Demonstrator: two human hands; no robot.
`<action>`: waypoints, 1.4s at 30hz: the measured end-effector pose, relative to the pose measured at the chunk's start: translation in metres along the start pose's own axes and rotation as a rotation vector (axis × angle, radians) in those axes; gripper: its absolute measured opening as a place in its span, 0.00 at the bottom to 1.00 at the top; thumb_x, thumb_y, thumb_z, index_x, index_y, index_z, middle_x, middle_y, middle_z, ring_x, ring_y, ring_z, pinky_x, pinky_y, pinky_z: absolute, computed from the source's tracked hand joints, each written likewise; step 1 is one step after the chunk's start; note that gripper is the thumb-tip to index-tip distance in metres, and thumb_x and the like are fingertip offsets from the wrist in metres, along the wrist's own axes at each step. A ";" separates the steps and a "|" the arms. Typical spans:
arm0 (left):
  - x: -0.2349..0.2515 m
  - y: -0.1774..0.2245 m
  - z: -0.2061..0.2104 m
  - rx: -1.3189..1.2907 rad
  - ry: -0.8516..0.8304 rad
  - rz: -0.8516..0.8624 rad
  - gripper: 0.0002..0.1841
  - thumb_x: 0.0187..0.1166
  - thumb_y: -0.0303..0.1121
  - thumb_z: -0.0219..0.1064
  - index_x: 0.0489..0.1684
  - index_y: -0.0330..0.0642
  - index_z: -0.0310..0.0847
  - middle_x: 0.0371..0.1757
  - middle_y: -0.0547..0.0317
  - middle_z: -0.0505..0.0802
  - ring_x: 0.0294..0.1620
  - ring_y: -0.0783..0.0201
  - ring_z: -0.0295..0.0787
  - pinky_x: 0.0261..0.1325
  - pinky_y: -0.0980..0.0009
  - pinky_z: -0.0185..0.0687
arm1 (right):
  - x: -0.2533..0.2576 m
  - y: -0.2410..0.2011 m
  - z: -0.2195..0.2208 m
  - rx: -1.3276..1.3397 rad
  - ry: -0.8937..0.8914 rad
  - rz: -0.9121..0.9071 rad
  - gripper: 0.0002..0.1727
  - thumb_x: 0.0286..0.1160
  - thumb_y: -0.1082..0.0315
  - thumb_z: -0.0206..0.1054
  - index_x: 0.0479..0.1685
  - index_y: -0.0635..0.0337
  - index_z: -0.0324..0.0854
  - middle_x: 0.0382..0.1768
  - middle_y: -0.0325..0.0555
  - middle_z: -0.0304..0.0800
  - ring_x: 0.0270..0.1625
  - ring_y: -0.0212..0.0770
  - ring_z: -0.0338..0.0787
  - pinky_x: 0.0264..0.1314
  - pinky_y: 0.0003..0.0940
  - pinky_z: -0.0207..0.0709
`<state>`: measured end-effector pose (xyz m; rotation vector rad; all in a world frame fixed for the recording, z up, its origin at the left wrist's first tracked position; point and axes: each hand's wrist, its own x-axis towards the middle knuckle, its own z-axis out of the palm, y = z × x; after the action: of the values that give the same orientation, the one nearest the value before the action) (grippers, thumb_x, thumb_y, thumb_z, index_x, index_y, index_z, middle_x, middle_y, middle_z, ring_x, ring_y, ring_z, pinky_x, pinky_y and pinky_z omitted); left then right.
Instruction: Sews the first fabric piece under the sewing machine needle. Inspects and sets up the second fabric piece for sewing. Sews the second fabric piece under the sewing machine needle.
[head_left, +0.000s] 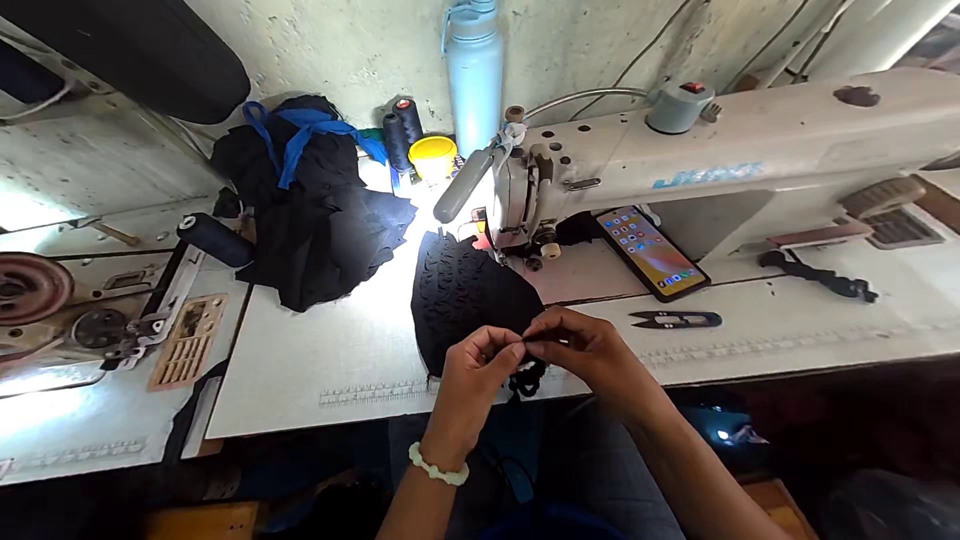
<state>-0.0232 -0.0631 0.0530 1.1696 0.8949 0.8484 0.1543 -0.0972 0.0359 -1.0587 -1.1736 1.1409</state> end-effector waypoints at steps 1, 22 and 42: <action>-0.001 -0.001 0.001 0.010 -0.001 0.015 0.04 0.79 0.22 0.65 0.42 0.37 0.85 0.36 0.67 0.92 0.38 0.75 0.90 0.47 0.77 0.88 | 0.000 -0.001 -0.001 0.018 0.013 0.008 0.05 0.70 0.76 0.73 0.42 0.61 0.88 0.38 0.36 0.92 0.39 0.26 0.91 0.45 0.21 0.88; 0.014 -0.007 -0.004 0.502 0.049 0.257 0.08 0.79 0.28 0.69 0.48 0.33 0.86 0.40 0.58 0.93 0.34 0.73 0.91 0.40 0.77 0.88 | 0.009 0.015 -0.005 -0.472 0.084 -0.093 0.09 0.78 0.66 0.69 0.44 0.62 0.89 0.39 0.39 0.92 0.39 0.20 0.89 0.45 0.13 0.82; 0.071 -0.048 -0.017 1.107 0.020 0.541 0.18 0.84 0.31 0.63 0.66 0.28 0.84 0.71 0.39 0.88 0.77 0.41 0.82 0.80 0.47 0.72 | 0.062 0.017 -0.023 -0.616 -0.021 0.171 0.08 0.78 0.69 0.71 0.48 0.64 0.89 0.39 0.45 0.92 0.39 0.32 0.89 0.49 0.31 0.84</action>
<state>-0.0059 -0.0013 -0.0060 2.4452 1.1147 0.7753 0.1774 -0.0338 0.0244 -1.6403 -1.5214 0.9342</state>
